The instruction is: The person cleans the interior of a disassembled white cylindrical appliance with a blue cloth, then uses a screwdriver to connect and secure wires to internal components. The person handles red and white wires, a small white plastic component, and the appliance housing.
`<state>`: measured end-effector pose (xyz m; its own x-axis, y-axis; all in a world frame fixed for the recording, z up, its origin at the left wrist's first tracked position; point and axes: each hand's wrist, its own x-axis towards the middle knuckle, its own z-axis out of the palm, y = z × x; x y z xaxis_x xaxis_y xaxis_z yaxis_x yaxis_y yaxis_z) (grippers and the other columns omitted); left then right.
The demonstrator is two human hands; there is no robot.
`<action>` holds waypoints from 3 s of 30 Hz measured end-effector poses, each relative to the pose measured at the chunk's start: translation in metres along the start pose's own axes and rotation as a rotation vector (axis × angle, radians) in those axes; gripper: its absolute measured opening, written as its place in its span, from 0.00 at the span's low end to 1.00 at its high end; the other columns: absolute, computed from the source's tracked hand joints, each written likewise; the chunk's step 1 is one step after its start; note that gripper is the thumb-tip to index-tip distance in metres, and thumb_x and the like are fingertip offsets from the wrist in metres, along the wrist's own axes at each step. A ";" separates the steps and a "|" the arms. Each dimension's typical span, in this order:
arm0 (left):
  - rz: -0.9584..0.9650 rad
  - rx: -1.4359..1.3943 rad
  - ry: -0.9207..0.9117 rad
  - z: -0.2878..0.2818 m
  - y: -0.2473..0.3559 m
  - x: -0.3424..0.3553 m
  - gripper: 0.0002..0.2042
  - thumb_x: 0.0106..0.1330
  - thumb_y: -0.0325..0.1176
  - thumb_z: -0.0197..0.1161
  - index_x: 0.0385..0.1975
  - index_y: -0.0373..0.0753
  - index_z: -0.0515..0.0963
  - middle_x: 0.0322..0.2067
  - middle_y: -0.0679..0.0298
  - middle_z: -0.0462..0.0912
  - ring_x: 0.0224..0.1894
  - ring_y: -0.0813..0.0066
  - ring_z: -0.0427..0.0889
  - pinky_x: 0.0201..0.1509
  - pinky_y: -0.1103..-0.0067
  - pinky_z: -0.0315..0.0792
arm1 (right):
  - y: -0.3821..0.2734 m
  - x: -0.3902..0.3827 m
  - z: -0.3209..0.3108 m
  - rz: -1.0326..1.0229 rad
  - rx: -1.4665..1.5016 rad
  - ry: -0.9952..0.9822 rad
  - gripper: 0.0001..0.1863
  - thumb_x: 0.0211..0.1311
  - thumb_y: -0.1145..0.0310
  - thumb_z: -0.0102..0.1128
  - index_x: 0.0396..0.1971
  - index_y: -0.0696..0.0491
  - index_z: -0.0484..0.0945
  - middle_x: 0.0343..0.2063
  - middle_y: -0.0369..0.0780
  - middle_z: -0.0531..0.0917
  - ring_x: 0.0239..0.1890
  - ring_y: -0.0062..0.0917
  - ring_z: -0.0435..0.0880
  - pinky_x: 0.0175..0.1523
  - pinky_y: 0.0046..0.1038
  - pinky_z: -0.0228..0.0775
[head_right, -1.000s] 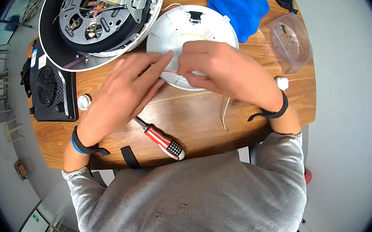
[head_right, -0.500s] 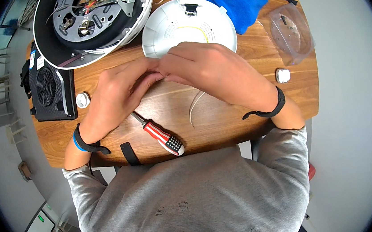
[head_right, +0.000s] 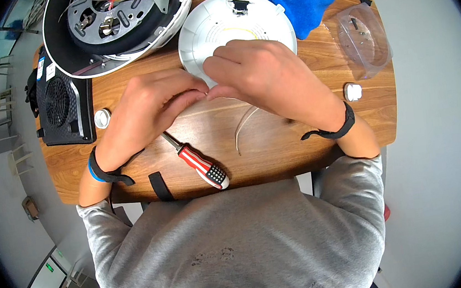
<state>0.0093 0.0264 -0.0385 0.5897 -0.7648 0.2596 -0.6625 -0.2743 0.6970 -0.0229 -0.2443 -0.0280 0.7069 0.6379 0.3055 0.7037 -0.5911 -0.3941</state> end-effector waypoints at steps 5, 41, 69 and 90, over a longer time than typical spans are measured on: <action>-0.040 -0.006 0.028 -0.004 0.005 -0.002 0.06 0.76 0.26 0.74 0.48 0.34 0.87 0.38 0.52 0.91 0.39 0.47 0.91 0.44 0.62 0.83 | -0.006 -0.007 -0.008 -0.053 0.082 -0.188 0.15 0.72 0.59 0.76 0.46 0.52 0.82 0.38 0.41 0.85 0.44 0.42 0.89 0.46 0.44 0.82; -0.027 0.004 0.132 -0.006 -0.002 -0.005 0.06 0.75 0.23 0.76 0.48 0.32 0.88 0.40 0.56 0.92 0.40 0.60 0.93 0.45 0.70 0.86 | -0.028 -0.011 -0.005 -0.042 0.337 -0.765 0.12 0.76 0.70 0.67 0.51 0.56 0.76 0.50 0.49 0.80 0.49 0.49 0.89 0.49 0.51 0.81; -0.089 0.106 0.203 -0.026 0.028 -0.002 0.09 0.75 0.19 0.76 0.51 0.28 0.87 0.41 0.54 0.95 0.42 0.65 0.98 0.47 0.73 0.88 | 0.010 -0.017 -0.090 0.168 0.064 -0.297 0.18 0.78 0.66 0.75 0.60 0.55 0.83 0.47 0.44 0.93 0.39 0.39 0.96 0.42 0.36 0.85; -0.046 0.127 0.233 -0.024 0.023 0.003 0.08 0.74 0.20 0.77 0.49 0.30 0.88 0.41 0.55 0.96 0.41 0.65 0.97 0.47 0.74 0.89 | 0.018 -0.017 -0.081 0.140 0.102 -0.268 0.18 0.79 0.66 0.73 0.61 0.55 0.82 0.46 0.44 0.92 0.37 0.38 0.95 0.39 0.35 0.82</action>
<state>0.0071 0.0321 -0.0060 0.7012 -0.5990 0.3867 -0.6766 -0.3881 0.6258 -0.0165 -0.3053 0.0303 0.7430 0.6693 0.0080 0.5805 -0.6384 -0.5055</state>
